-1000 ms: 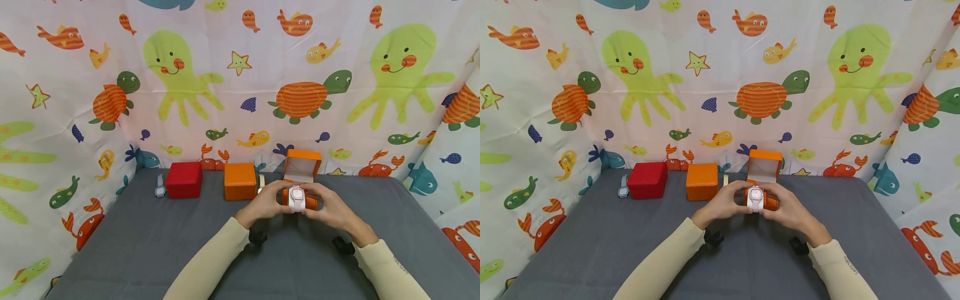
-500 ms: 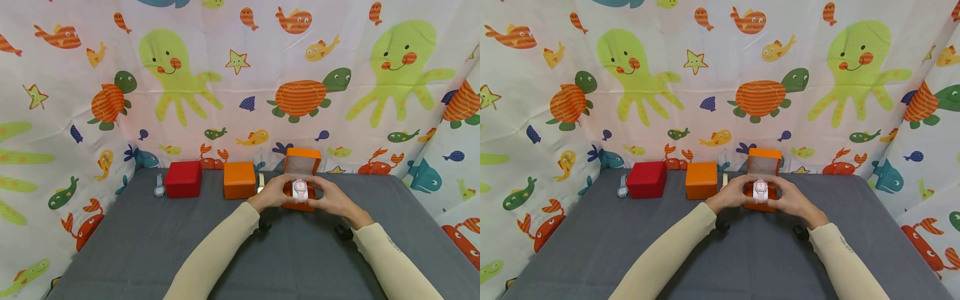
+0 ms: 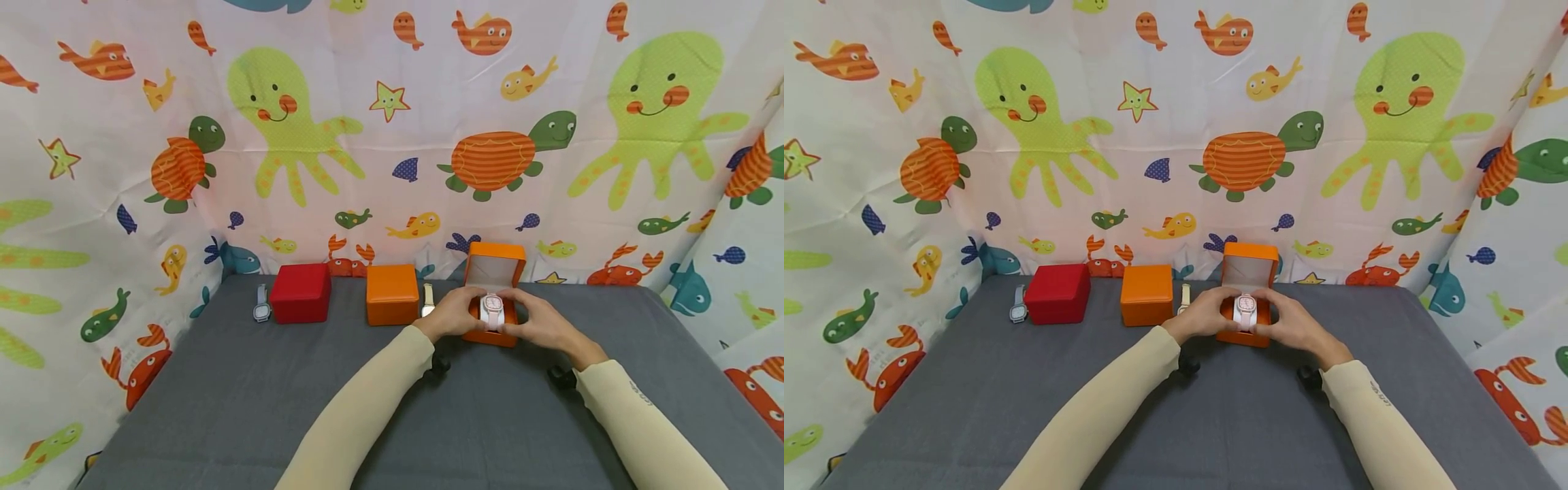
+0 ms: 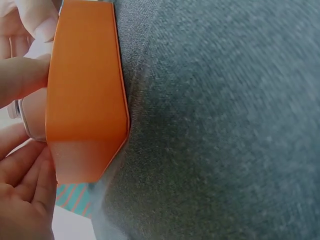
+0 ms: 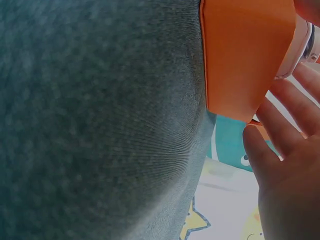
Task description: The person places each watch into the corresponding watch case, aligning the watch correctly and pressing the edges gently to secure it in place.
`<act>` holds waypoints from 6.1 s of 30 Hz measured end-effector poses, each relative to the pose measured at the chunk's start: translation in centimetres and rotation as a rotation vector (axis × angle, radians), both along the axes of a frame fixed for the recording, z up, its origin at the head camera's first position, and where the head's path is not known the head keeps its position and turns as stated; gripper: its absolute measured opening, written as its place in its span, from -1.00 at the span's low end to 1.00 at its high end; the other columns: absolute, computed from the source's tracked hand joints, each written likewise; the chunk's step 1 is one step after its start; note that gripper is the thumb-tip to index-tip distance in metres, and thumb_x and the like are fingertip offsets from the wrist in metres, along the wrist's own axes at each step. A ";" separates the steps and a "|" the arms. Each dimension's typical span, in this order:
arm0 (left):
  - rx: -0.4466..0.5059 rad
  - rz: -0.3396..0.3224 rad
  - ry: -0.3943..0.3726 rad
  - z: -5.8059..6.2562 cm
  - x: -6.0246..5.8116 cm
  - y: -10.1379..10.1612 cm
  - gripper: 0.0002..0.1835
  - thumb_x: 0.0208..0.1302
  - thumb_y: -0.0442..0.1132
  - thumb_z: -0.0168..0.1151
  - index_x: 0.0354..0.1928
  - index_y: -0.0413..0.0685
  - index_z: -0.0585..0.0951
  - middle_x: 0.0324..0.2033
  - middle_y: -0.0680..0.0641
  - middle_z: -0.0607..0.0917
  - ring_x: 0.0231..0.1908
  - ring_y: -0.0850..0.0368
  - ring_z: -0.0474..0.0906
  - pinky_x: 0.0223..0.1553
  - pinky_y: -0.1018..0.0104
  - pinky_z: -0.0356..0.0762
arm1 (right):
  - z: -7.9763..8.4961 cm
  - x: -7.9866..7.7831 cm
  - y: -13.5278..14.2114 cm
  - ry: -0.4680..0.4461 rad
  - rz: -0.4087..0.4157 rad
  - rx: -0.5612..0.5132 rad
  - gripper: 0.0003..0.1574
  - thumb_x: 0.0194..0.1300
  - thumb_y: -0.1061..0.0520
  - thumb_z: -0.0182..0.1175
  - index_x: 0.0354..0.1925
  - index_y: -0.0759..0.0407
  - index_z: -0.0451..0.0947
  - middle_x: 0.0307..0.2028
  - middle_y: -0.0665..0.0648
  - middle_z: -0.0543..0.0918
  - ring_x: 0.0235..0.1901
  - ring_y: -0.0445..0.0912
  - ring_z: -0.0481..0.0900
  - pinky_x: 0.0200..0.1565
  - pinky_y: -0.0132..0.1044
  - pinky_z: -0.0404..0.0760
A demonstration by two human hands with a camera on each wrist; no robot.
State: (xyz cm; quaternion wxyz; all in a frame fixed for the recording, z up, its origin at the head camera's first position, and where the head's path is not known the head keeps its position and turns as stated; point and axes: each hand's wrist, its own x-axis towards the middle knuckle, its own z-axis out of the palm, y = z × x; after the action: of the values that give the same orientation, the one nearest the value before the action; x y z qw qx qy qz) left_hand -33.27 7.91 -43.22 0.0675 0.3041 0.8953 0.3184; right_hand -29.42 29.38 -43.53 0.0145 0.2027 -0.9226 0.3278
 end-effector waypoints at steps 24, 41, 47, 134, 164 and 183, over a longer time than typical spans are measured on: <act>0.059 0.115 -0.093 0.6 0.1 0.7 -0.33 -0.09 -0.21 0.55 0.17 -0.01 0.56 0.14 0.04 0.54 0.11 0.15 0.42 0.13 0.34 0.40 | 0.5 -0.1 -0.2 -0.047 0.003 0.015 -0.27 0.11 -0.10 0.38 0.21 0.06 0.43 0.12 0.21 0.51 0.11 0.23 0.42 0.09 0.26 0.37; 0.226 0.304 -0.157 -1.2 3.0 -1.3 -0.40 0.05 -0.16 0.48 0.14 -0.20 0.52 -0.15 -0.03 0.61 -0.23 0.22 0.55 -0.20 0.42 0.55 | 5.9 -0.2 -0.1 0.101 -0.261 -0.018 -0.37 0.28 -0.23 0.19 -0.11 0.30 0.32 -0.20 0.28 0.52 -0.15 0.16 0.53 -0.12 0.08 0.56; 0.261 0.354 -0.198 -1.9 3.2 -1.5 -0.40 0.05 -0.16 0.47 0.15 -0.18 0.52 -0.17 -0.03 0.64 -0.22 0.19 0.57 -0.16 0.36 0.58 | 7.0 -2.1 -0.6 0.085 -0.248 0.039 -0.07 0.29 -0.23 0.17 0.32 0.34 0.14 0.10 0.43 0.37 -0.13 0.23 0.53 -0.13 0.12 0.57; 0.412 0.304 -0.278 -1.9 3.2 -1.6 -0.27 -0.03 -0.23 0.52 0.24 -0.09 0.44 -0.03 -0.01 0.59 -0.08 0.11 0.55 0.00 0.27 0.53 | 1.6 3.8 -0.3 0.017 -0.136 -0.040 -0.10 0.12 0.02 0.41 0.27 0.31 0.21 0.17 0.39 0.30 -0.15 0.13 0.56 -0.18 -0.07 0.64; 0.446 0.274 -0.278 -1.8 2.4 2.6 -0.30 -0.05 -0.24 0.53 0.21 -0.01 0.49 -0.12 0.03 0.62 -0.12 0.10 0.57 -0.07 0.30 0.55 | 0.6 4.1 4.4 -0.171 -0.175 -0.207 0.05 0.23 -0.11 0.29 0.40 0.35 0.00 0.26 0.43 0.27 0.07 0.26 0.49 -0.01 0.05 0.56; 0.459 0.295 -0.251 -2.1 2.0 7.0 -0.32 -0.07 -0.23 0.55 0.18 0.02 0.51 -0.20 0.08 0.61 -0.25 0.27 0.52 -0.11 0.38 0.55 | 0.2 4.3 8.9 -0.163 -0.257 -0.145 0.02 0.27 -0.20 0.22 0.43 0.27 0.04 0.22 0.45 0.35 0.07 0.28 0.49 -0.01 0.10 0.54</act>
State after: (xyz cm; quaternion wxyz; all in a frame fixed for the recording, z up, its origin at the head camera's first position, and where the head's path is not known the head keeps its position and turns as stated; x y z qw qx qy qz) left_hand -31.29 14.92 -45.36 0.0601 0.1362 0.8190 0.5541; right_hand -25.15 38.27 -43.29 -0.0040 0.0541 -0.9130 0.4043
